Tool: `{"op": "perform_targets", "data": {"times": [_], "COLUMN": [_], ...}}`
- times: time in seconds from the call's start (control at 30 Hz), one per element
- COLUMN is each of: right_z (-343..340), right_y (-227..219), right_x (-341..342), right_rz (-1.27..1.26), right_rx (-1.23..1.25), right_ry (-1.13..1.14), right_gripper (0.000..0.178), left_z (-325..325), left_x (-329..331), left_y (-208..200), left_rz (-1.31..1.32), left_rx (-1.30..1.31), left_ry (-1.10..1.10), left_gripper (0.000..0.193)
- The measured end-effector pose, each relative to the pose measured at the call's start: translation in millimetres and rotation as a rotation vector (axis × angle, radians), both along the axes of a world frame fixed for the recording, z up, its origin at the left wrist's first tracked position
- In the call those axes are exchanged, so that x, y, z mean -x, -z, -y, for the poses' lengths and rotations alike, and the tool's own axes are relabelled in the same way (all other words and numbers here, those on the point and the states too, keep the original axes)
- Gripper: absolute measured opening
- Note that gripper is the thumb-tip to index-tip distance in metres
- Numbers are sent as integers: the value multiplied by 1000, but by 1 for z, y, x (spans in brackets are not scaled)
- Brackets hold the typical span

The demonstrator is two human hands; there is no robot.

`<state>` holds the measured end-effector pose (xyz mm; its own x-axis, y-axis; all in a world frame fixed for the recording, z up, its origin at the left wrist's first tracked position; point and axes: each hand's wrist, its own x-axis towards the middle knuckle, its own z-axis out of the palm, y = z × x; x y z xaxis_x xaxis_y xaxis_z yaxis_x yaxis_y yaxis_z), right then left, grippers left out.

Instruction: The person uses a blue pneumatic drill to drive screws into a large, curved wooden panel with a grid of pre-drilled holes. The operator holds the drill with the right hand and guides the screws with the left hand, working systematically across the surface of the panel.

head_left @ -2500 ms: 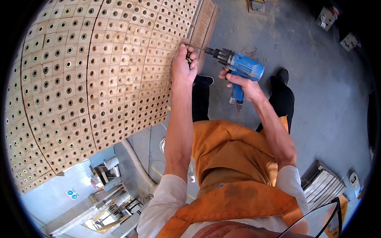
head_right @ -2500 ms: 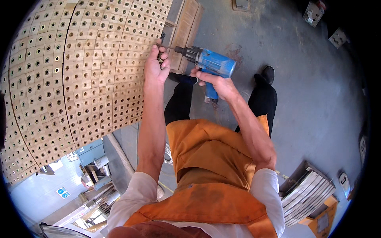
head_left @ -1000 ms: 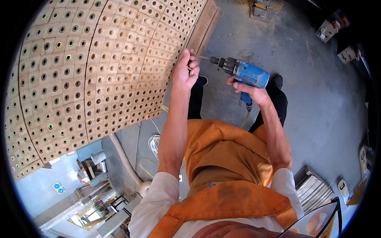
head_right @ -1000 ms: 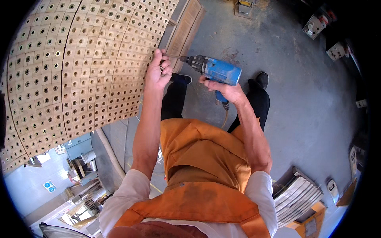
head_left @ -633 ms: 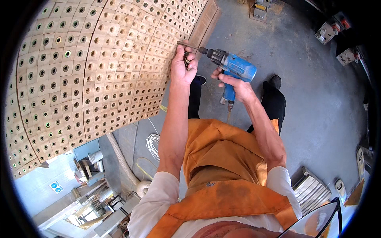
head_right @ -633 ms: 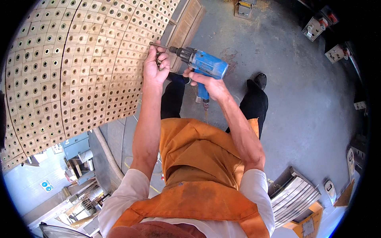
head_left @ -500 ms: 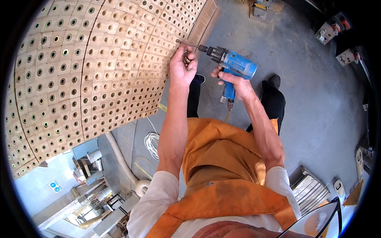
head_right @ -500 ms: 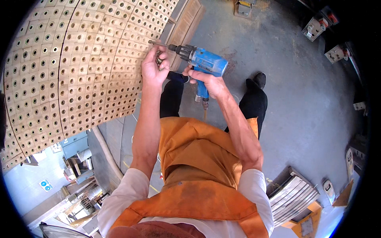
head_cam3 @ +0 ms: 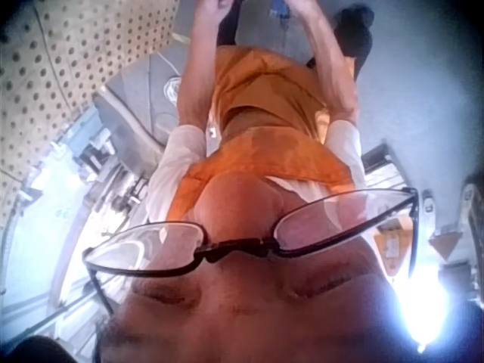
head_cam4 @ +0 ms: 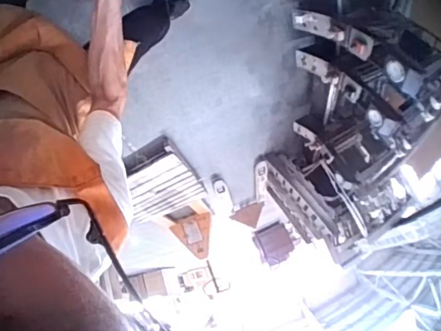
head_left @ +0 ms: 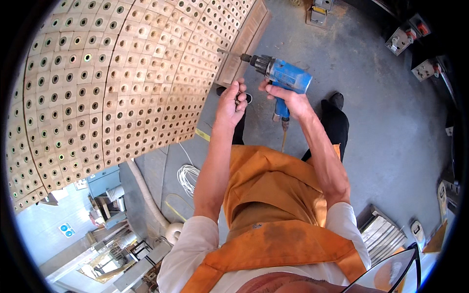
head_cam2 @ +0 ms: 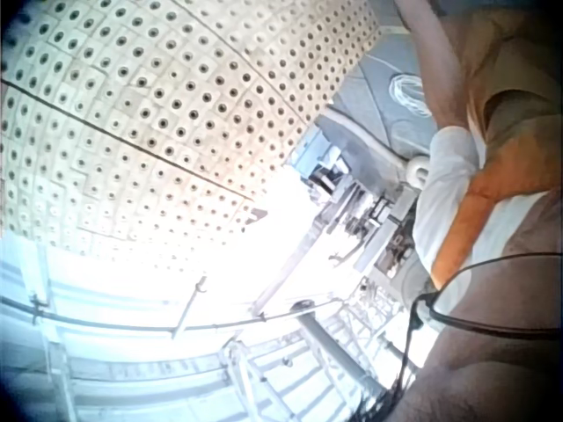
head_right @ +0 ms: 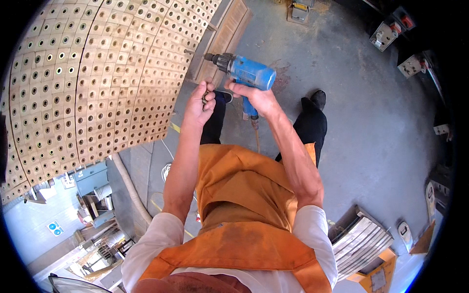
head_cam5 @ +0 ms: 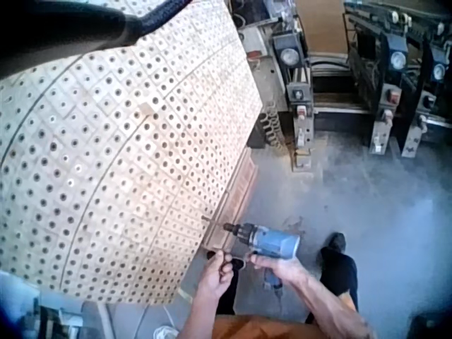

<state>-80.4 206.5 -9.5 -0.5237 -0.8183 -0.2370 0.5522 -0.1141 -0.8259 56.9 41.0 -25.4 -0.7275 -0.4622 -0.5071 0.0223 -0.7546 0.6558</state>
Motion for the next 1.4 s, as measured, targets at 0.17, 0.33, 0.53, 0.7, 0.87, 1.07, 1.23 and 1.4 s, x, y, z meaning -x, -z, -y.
{"op": "perform_targets", "data": {"times": [0.17, 0.33, 0.53, 0.7, 0.87, 1.07, 1.23, 1.4], "right_z": [1, 0, -19, -46, -53, -28, -4, -2], "right_y": [0, -4, -1, 6, 14, 10, 6, 4], "right_x": [0, 1, -3, -1, 1, -22, -31, -29], "right_rz": [69, 60, 92, 118, 97, 36, 160, 82], "right_rx": [32, 17, 25, 8, -2, 26, 48, 46], "right_ry": [3, 18, -14, -99, -97, -18, 24, 17], "right_gripper": [27, 25, 30, 30, 27, 23, 18, 17], "left_z": [9, 18, 28, 27, 30, 27, 27, 27], "left_x": [9, 19, 22, 21, 19, 37, 41, 29], "left_y": [-14, -26, -31, -34, -45, -39, -39, -32], "left_rz": [-35, -77, -166, -166, -32, -112, -222, -106], "left_rx": [10, 20, -19, 28, 167, 91, -10, -75], "left_ry": [-35, -50, -158, -68, 76, -126, -182, -135], "left_gripper": [24, 23, 21, 23, 24, 24, 26, 17]}}
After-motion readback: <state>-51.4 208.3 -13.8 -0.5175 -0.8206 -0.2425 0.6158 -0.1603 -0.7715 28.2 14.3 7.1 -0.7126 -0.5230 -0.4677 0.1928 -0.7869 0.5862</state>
